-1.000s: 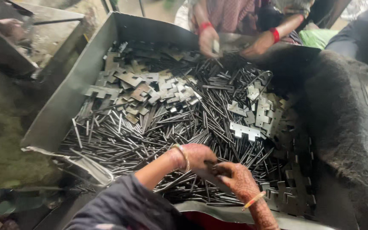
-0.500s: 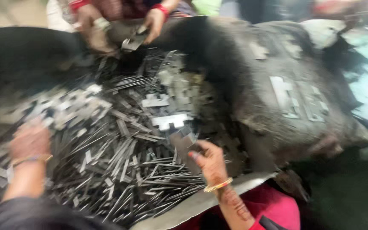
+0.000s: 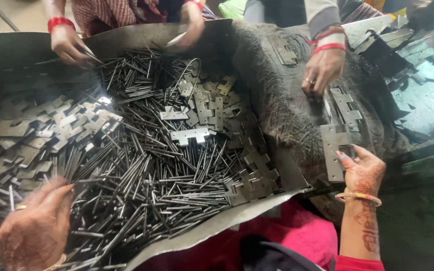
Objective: The person assembles metal hinges by inserting pins into hinge plates. They pick up a hinge plate and a pin from a large bin, insert the pin into the plate, and place the assembled hinge onto a nearby surface. This process is repeated continuously.
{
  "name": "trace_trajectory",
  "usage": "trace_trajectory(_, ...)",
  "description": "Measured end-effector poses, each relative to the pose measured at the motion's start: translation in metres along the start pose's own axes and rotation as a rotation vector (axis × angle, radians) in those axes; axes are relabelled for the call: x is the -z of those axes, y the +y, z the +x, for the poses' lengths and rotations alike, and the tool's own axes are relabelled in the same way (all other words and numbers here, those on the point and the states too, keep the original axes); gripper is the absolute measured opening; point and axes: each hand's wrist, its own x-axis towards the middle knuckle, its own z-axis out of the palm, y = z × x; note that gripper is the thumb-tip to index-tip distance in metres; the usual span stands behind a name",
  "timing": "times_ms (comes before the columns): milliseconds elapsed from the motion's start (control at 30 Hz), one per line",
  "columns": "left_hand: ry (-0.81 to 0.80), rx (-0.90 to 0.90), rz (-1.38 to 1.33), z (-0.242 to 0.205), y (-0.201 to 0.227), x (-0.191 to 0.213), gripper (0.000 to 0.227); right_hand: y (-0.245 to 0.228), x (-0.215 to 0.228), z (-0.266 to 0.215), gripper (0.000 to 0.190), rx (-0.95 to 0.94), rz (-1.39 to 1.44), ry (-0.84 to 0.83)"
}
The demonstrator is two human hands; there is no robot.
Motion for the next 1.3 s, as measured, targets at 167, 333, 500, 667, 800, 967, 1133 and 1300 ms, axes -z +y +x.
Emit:
trace_trajectory(167, -0.285, 0.398, -1.023, 0.010, 0.034, 0.042, 0.030, 0.001, -0.039, 0.043, 0.035, 0.099, -0.178, -0.096)
trace_trajectory(333, -0.318, 0.331, -1.237, 0.006, 0.065, 0.015, 0.029, -0.068, -0.103, 0.065, 0.044, 0.562, -0.889, 0.206)
trace_trajectory(500, -0.568, 0.203, -1.318, -0.011, 0.108, 0.008, 0.030, -0.124, -0.173, -0.091, 0.044, 0.898, -0.279, -0.849)
trace_trajectory(667, -0.236, 0.000, -1.106, -0.028, 0.115, 0.013, 0.034, -0.105, -0.235, -0.184, 0.035, -0.073, 0.358, -1.406)
trace_trajectory(800, -0.102, 0.276, -1.007, -0.033, 0.075, 0.007, 0.035, -0.096, -0.309, -0.156, 0.022, 0.321, -0.209, -0.957)
trace_trajectory(967, -0.175, 0.378, -0.878, -0.032, 0.063, -0.014, 0.031, -0.079, -0.367, -0.150, 0.012, 0.893, -0.910, -0.703)
trace_trajectory(1133, -0.032, 0.105, -0.686, 0.005, 0.099, -0.084, 0.022, -0.079, -0.312, -0.131, 0.009, 0.842, -0.959, -0.787)
trace_trajectory(1300, 0.222, -0.334, -0.324, 0.081, 0.204, -0.198, 0.027, -0.116, -0.196, -0.075, 0.008, 0.872, -0.489, -0.436)
